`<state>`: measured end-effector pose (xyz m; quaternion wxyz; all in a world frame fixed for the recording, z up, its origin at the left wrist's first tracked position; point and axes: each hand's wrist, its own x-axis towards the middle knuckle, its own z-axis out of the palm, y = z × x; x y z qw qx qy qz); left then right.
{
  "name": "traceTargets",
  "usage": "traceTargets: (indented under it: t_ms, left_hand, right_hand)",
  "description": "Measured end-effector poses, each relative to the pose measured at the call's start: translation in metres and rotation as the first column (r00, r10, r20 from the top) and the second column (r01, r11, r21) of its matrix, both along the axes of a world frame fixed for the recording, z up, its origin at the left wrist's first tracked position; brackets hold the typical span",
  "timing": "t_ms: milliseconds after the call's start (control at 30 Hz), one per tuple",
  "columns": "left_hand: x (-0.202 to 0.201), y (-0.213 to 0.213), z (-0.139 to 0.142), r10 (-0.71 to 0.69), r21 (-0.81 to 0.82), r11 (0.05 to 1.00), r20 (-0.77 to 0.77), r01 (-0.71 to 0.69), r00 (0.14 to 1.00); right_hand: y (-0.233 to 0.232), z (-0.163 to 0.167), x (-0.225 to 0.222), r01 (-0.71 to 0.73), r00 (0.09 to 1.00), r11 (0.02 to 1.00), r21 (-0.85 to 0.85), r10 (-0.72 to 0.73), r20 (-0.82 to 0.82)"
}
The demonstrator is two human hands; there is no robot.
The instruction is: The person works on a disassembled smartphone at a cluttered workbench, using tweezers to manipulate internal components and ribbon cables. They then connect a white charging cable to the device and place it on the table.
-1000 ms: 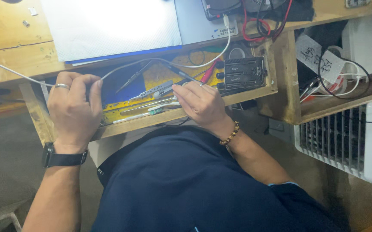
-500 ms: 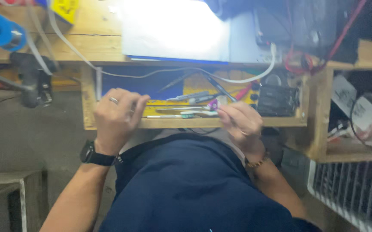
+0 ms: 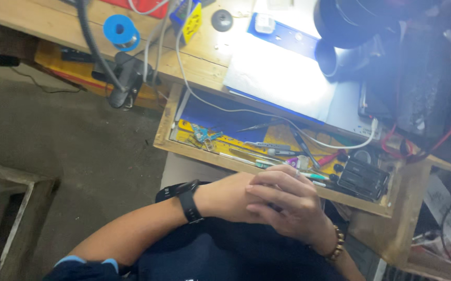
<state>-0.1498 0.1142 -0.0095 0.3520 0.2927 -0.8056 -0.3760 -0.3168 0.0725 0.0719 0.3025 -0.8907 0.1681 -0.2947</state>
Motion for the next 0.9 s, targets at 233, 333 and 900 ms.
traceTargets:
  t_ms: [233, 333, 900]
  left_hand:
    - [0.013, -0.01, 0.011, -0.134, 0.187, 0.967, -0.201, 0.173, 0.97]
    - [0.02, -0.013, 0.016, -0.148, 0.171, 0.97, -0.133, 0.17, 0.98]
    - [0.072, 0.009, 0.046, 0.038, 0.275, 0.961, -0.148, 0.004, 0.988]
  right_hand:
    - [-0.008, -0.018, -0.008, 0.132, 0.988, 0.984, 0.121, -0.141, 0.069]
    - [-0.014, -0.025, -0.017, 0.162, 0.987, 0.964, 0.211, -0.155, -0.049]
    - [-0.023, -0.085, -0.049, 0.058, 0.952, 0.649, 0.759, -0.265, 0.154]
